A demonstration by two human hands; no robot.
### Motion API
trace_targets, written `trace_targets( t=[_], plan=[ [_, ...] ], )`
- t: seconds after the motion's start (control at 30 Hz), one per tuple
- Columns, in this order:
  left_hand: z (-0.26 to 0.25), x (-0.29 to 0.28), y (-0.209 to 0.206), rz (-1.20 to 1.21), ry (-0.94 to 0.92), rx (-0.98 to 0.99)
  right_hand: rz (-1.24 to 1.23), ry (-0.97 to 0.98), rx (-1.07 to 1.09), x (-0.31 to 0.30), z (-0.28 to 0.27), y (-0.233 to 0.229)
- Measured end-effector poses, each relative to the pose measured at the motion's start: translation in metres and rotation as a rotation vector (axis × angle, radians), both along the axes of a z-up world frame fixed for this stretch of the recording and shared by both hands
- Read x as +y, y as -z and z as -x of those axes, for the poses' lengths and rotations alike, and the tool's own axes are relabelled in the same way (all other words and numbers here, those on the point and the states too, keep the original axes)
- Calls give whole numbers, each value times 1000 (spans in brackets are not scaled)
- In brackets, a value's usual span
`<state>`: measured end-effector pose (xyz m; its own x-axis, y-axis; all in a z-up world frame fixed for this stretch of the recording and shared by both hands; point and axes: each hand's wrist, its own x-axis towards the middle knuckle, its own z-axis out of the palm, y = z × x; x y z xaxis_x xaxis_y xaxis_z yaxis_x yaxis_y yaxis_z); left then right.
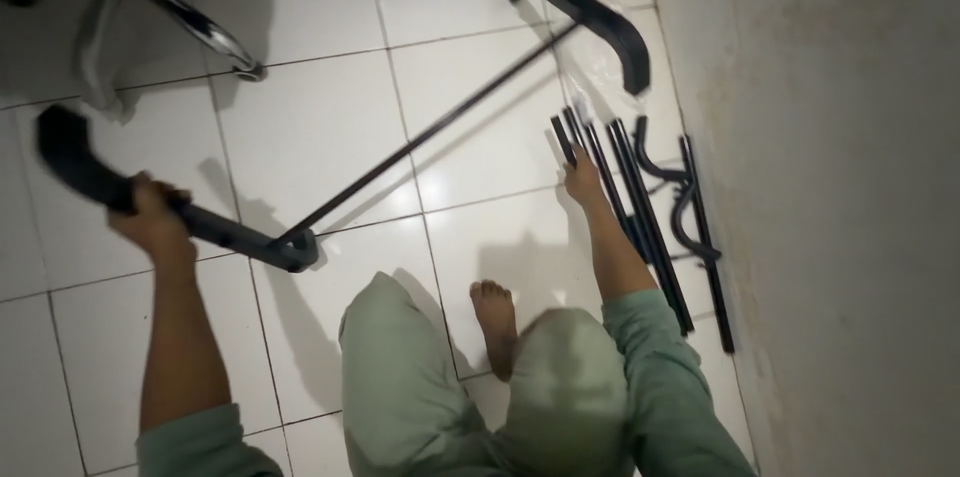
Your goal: The person assembles a metal frame by connecting various black metal rods and curved pieces on the floor. They insert rods into joints and secure them, gradually building the structure while sitting on the tiled floor.
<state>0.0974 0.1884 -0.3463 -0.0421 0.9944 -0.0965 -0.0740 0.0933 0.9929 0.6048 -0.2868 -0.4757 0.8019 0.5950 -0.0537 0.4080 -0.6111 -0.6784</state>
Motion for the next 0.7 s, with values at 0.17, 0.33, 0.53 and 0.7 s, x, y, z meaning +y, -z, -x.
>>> trace_targets(
  t=[0.17, 0.33, 0.53, 0.7],
  plan=[
    [-23, -1, 29, -134, 86, 100, 153, -30, -77, 24, 19, -5],
    [-58, -57, 21, -199, 71, 135, 182, -49, -162, 30, 32, -5],
    [-59, -68, -4, -210, 81, 318, 318, 23, 13, 27, 39, 2],
    [-40, -103, 26, -62, 183, 432, 362, -47, -89, 32, 43, 12]
  ],
)
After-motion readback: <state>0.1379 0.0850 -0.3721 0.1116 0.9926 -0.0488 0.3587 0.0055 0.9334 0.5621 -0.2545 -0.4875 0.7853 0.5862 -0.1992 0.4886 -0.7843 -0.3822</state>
